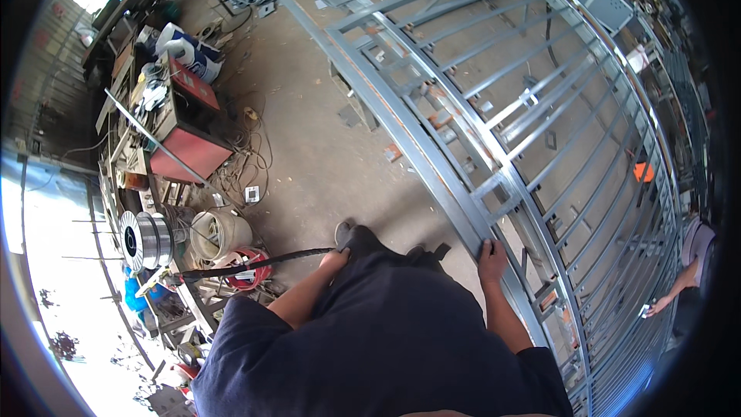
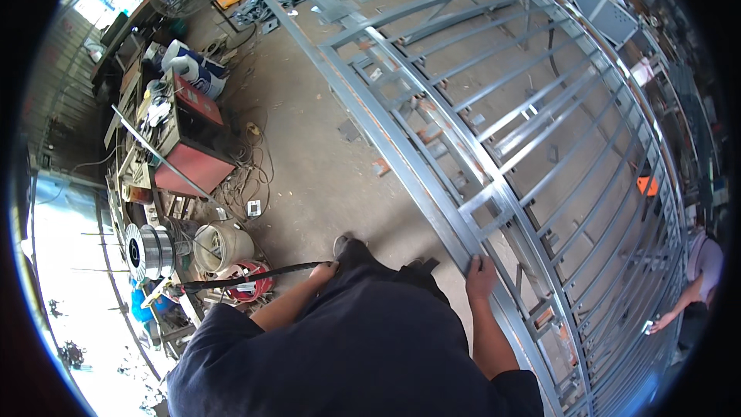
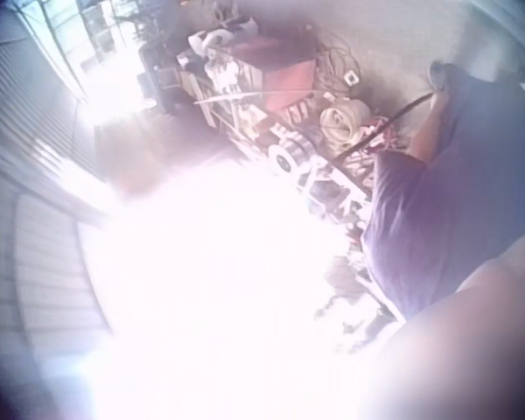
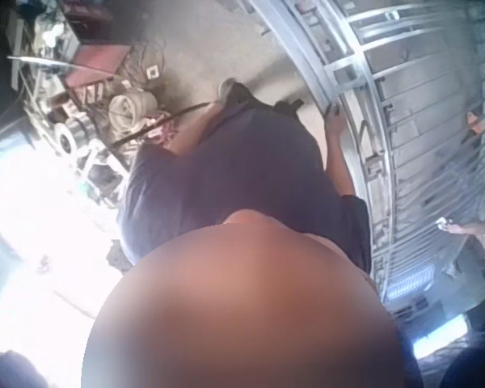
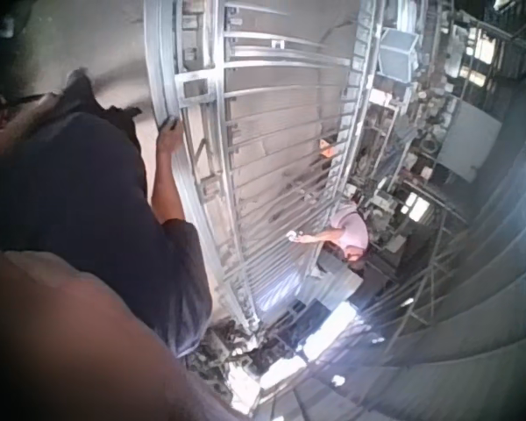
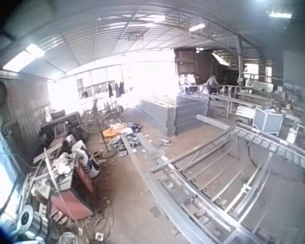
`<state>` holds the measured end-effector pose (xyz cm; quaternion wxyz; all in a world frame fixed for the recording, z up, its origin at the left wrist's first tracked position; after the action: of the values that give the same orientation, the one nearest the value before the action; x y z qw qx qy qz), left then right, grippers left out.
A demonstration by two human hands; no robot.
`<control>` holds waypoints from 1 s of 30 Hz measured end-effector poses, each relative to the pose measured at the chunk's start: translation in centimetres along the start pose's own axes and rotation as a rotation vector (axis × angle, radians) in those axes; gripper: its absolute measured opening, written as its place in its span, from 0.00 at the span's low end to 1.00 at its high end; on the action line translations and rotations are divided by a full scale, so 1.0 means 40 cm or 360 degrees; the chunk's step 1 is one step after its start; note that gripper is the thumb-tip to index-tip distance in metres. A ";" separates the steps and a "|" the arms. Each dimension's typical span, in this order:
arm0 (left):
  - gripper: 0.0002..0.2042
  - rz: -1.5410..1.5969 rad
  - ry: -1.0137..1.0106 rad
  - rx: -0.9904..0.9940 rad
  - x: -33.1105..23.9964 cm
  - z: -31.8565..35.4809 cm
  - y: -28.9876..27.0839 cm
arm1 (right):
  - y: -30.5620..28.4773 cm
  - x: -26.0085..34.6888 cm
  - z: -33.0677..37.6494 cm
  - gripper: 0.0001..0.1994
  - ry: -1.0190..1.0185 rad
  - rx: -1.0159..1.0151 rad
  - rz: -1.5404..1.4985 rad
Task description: The person positions metal bars onto a large metal frame structure and then uses a welding torch to weld the joints. The person moves along the frame to weld multiple connection points.
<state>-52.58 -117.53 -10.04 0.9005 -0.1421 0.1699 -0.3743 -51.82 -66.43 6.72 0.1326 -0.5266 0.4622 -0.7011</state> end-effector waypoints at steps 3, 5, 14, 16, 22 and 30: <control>0.35 0.0144 -0.0151 0.0031 0.109 -0.039 -0.042 | 0.006 -0.026 -0.011 0.19 0.0355 -0.0035 0.0223; 0.34 0.0336 -0.0193 0.0075 0.177 -0.050 -0.076 | 0.016 -0.020 -0.021 0.24 0.0547 -0.0069 0.0314; 0.32 0.0929 0.0001 -0.0126 0.373 -0.115 -0.331 | 0.436 0.475 -0.119 0.17 0.0194 0.0511 -0.0523; 0.31 0.0888 -0.0103 -0.0175 0.408 -0.111 -0.382 | 0.534 0.554 -0.101 0.16 0.0171 0.0698 -0.0587; 0.24 0.1367 -0.0460 -0.0145 0.476 -0.007 -0.427 | 0.758 0.656 -0.083 0.22 0.0085 0.1492 -0.0020; 0.24 0.1966 -0.0794 -0.0850 0.635 0.050 -0.352 | 1.140 0.945 -0.162 0.18 -0.0079 0.2021 0.0280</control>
<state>-43.73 -145.18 -7.92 0.8943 -0.3167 0.0943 0.3018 -86.63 -113.09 -6.03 0.4863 -0.3216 -0.0048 -0.8125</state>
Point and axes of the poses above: each hand's wrist, its own z-axis away from the middle knuckle, its own y-axis out of the palm, x = y × z, the point moved 8 cm from there along -z, towards the middle knuckle, and after that the axes turned 4 degrees about x, right-handed, at the moved point
